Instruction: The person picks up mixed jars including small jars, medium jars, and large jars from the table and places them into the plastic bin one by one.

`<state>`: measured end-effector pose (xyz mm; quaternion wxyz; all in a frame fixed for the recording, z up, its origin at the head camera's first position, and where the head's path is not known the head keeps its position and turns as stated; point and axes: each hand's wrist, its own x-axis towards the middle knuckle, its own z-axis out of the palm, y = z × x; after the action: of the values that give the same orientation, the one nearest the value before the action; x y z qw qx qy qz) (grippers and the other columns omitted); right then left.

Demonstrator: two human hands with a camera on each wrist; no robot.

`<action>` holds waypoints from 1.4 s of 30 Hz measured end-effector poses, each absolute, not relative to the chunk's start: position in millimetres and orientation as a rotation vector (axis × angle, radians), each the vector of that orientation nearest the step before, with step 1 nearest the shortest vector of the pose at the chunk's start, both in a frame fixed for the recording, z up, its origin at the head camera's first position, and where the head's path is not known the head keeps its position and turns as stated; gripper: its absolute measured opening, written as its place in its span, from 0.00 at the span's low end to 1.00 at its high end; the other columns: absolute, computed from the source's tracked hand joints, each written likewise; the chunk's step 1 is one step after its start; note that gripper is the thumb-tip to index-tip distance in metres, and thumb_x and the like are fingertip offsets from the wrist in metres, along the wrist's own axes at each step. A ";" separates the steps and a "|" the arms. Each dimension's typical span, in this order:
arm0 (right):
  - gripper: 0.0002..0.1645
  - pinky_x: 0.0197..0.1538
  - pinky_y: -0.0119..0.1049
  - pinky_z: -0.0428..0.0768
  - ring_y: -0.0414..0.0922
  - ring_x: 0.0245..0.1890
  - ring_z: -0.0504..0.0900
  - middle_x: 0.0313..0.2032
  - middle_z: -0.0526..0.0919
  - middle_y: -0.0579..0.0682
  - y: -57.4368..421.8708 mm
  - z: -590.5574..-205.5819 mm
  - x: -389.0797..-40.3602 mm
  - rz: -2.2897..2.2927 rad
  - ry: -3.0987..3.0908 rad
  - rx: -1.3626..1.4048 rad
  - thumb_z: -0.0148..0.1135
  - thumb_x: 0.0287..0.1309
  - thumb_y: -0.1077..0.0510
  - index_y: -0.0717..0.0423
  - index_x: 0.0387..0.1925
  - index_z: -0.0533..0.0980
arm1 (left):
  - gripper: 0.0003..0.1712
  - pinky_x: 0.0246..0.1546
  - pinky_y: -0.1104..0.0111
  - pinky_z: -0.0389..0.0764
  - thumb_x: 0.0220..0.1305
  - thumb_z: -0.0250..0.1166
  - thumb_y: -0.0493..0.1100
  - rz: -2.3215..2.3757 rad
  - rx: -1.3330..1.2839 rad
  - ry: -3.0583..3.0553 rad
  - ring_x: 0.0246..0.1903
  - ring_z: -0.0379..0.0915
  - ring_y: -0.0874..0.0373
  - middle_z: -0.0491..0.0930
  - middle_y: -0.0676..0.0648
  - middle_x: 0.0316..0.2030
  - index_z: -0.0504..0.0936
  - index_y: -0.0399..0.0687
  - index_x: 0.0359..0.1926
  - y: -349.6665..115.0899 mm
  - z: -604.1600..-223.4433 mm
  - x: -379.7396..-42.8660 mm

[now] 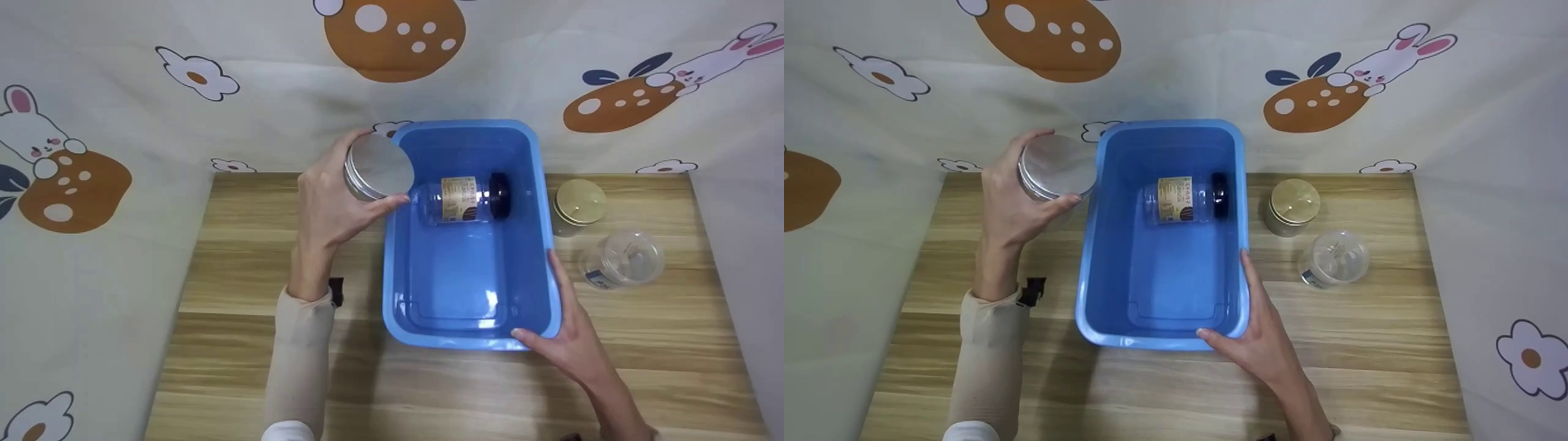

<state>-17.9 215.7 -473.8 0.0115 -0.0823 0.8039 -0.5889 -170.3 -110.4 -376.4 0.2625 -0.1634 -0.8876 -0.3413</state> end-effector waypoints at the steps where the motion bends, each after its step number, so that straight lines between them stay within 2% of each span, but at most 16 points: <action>1: 0.73 0.57 0.50 0.67 0.51 0.62 0.62 0.68 0.54 0.47 215.7 -473.8 -18.0 -1.824 2.528 -0.273 0.78 0.27 0.65 0.42 0.71 0.41 | 0.54 0.34 0.69 0.77 0.27 0.69 0.73 -0.927 -0.454 -2.403 0.40 0.75 0.62 0.78 0.55 0.46 0.70 0.54 0.58 -109.3 -375.8 -170.4; 6: 0.73 0.58 0.45 0.66 0.51 0.62 0.61 0.68 0.54 0.48 216.1 -473.9 -18.8 -1.806 2.561 -0.294 0.78 0.27 0.66 0.44 0.71 0.41 | 0.56 0.41 0.69 0.76 0.27 0.71 0.72 -0.963 -0.549 -2.403 0.45 0.72 0.63 0.75 0.55 0.51 0.67 0.50 0.59 -102.6 -372.9 -172.2; 12: 0.74 0.56 0.57 0.65 0.51 0.63 0.60 0.68 0.51 0.46 215.9 -474.3 -18.1 -1.822 2.512 -0.219 0.79 0.26 0.64 0.41 0.71 0.41 | 0.60 0.48 0.68 0.72 0.26 0.70 0.74 -0.957 -0.643 -2.420 0.50 0.68 0.64 0.71 0.55 0.54 0.64 0.48 0.61 -94.3 -368.9 -173.5; 19: 0.74 0.57 0.54 0.65 0.49 0.63 0.59 0.69 0.51 0.44 217.0 -474.3 -17.2 -1.823 2.494 -0.188 0.78 0.26 0.66 0.39 0.70 0.41 | 0.58 0.48 0.69 0.72 0.32 0.64 0.77 -0.903 -0.656 -2.513 0.50 0.66 0.64 0.69 0.54 0.54 0.61 0.51 0.62 -86.3 -366.2 -174.0; 26: 0.72 0.56 0.57 0.65 0.51 0.63 0.59 0.69 0.51 0.45 209.9 -461.0 -17.2 -1.837 2.474 -0.180 0.78 0.28 0.65 0.39 0.70 0.42 | 0.54 0.50 0.69 0.71 0.40 0.60 0.76 -0.873 -0.714 -2.548 0.51 0.65 0.64 0.67 0.52 0.57 0.61 0.50 0.63 -79.3 -365.4 -173.4; 33: 0.70 0.62 0.53 0.57 0.51 0.65 0.55 0.69 0.49 0.52 199.0 -445.6 -16.9 -1.812 2.520 -0.260 0.76 0.30 0.67 0.49 0.71 0.41 | 0.56 0.46 0.70 0.73 0.31 0.59 0.81 -0.759 -0.771 -2.509 0.50 0.67 0.64 0.72 0.54 0.51 0.67 0.54 0.60 -66.5 -367.2 -173.6; 42: 0.71 0.61 0.54 0.59 0.50 0.65 0.55 0.69 0.47 0.52 198.1 -442.6 -18.7 -1.795 2.501 -0.226 0.76 0.30 0.66 0.48 0.71 0.40 | 0.57 0.46 0.72 0.72 0.32 0.55 0.83 -0.726 -0.763 -2.555 0.49 0.67 0.66 0.72 0.55 0.50 0.66 0.55 0.60 -59.4 -370.5 -175.7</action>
<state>-18.7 198.1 -442.6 0.0274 -0.0732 0.8098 -0.5815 -175.7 -59.4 -370.5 0.1878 -0.2712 -0.9081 -0.2579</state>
